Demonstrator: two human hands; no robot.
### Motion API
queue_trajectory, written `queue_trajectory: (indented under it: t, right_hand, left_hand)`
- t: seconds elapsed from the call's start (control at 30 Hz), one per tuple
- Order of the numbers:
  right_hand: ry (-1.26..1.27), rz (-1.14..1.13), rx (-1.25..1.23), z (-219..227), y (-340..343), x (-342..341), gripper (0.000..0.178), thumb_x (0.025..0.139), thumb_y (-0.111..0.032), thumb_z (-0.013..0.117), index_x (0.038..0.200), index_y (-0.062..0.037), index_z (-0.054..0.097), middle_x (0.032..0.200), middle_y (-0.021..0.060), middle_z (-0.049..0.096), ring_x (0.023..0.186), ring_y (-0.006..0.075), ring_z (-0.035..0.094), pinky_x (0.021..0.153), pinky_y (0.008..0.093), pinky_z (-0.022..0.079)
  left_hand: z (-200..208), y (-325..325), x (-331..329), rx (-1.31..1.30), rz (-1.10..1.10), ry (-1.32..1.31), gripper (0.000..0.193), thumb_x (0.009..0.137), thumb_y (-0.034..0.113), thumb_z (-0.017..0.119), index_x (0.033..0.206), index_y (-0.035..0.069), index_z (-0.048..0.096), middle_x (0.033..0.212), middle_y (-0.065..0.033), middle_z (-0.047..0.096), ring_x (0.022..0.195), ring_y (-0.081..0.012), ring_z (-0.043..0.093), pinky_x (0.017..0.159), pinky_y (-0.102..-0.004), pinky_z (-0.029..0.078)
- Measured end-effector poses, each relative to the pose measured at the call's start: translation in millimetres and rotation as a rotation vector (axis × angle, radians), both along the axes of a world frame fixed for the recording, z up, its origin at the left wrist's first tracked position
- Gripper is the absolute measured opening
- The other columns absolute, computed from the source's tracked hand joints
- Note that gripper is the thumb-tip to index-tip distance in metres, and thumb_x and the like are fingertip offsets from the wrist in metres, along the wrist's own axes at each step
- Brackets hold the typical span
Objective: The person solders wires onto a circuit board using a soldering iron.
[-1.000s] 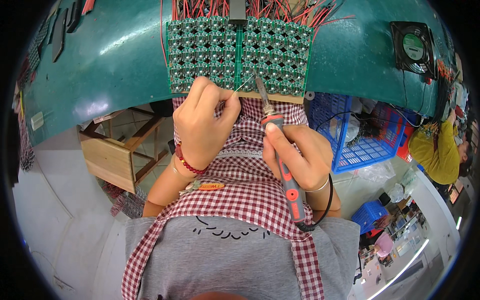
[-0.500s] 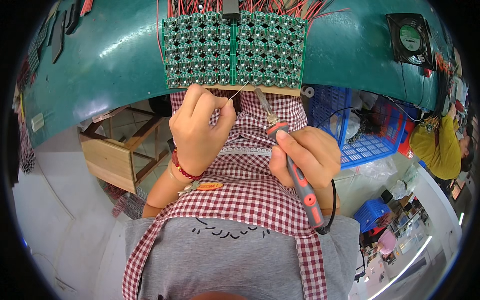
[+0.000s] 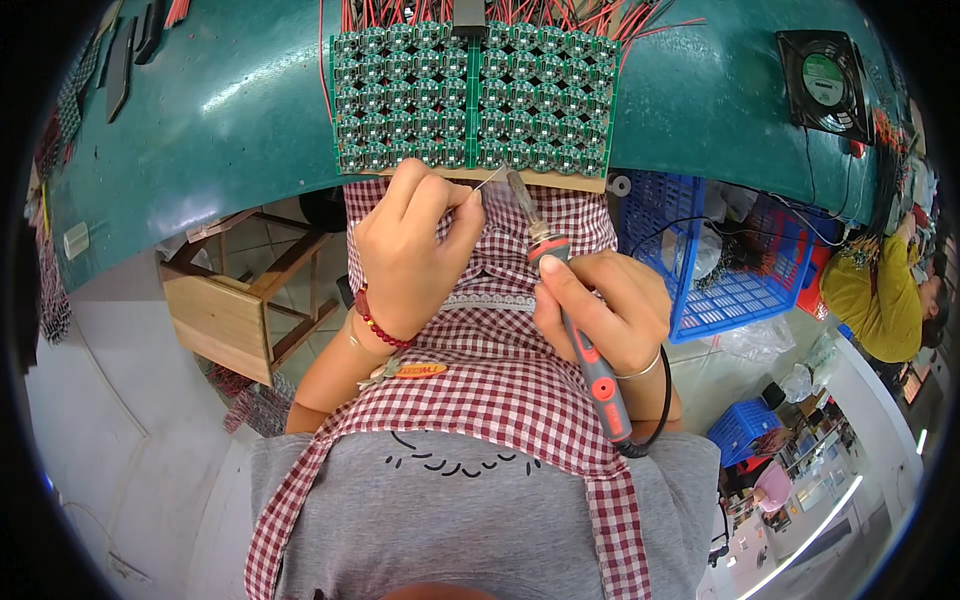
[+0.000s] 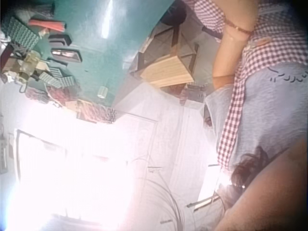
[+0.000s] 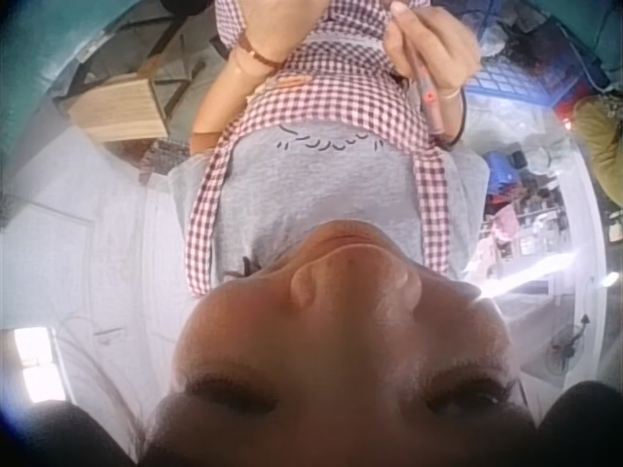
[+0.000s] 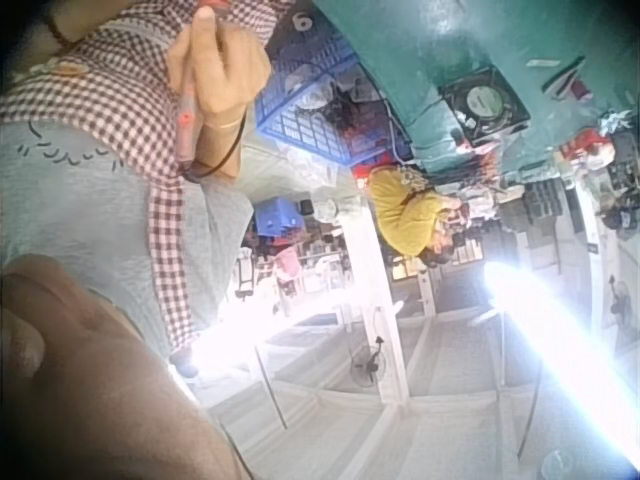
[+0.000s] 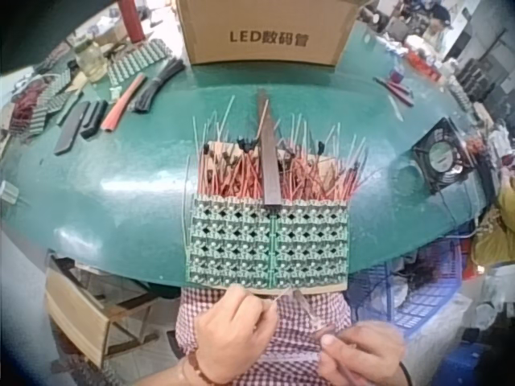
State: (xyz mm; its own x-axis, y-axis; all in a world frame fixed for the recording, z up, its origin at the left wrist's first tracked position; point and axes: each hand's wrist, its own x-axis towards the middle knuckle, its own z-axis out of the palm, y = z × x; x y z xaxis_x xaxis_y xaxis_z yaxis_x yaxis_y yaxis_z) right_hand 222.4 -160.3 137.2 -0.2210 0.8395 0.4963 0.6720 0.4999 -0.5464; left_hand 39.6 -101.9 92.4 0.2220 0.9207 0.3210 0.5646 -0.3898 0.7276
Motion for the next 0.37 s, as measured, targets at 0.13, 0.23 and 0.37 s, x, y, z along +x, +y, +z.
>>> queue_trajectory:
  t: [0.13, 0.23, 0.37]
  right_hand:
    - [-0.042, -0.012, -0.055, 3.9, -2.6, -2.3, 0.031, 0.069, 0.003, 0.076, 0.099, -0.0016, 0.072, 0.069, 0.0071, 0.060, 0.051, 0.0185, 0.057, 0.045, 0.0279, 0.043]
    - [-0.028, -0.003, -0.060, 6.4, -5.3, 3.1, 0.034, 0.069, 0.003, 0.076, 0.102, -0.0017, 0.072, 0.069, 0.0070, 0.060, 0.052, 0.0184, 0.057, 0.045, 0.0280, 0.043]
    - [0.052, -0.015, -0.070, 13.4, -14.9, 16.6, 0.040, 0.068, 0.000, 0.078, 0.108, -0.0015, 0.072, 0.074, 0.0075, 0.064, 0.056, 0.0204, 0.061, 0.047, 0.0279, 0.046]
  left_hand:
    - [-4.6, 0.9, 2.7, 0.005, 0.000, -0.043, 0.016, 0.075, -0.002, 0.074, 0.080, 0.004, 0.060, 0.077, -0.0073, 0.055, 0.059, -0.0229, 0.058, 0.051, -0.0332, 0.045]
    - [1.9, -1.6, 0.7, -0.004, 0.015, -0.057, 0.014, 0.076, -0.002, 0.074, 0.082, 0.004, 0.062, 0.080, -0.0085, 0.056, 0.062, -0.0229, 0.059, 0.052, -0.0337, 0.047]
    - [0.6, -9.3, -10.0, -0.037, -0.006, -0.061, 0.021, 0.078, 0.006, 0.074, 0.094, 0.005, 0.061, 0.085, -0.0104, 0.055, 0.062, -0.0244, 0.061, 0.051, -0.0330, 0.048]
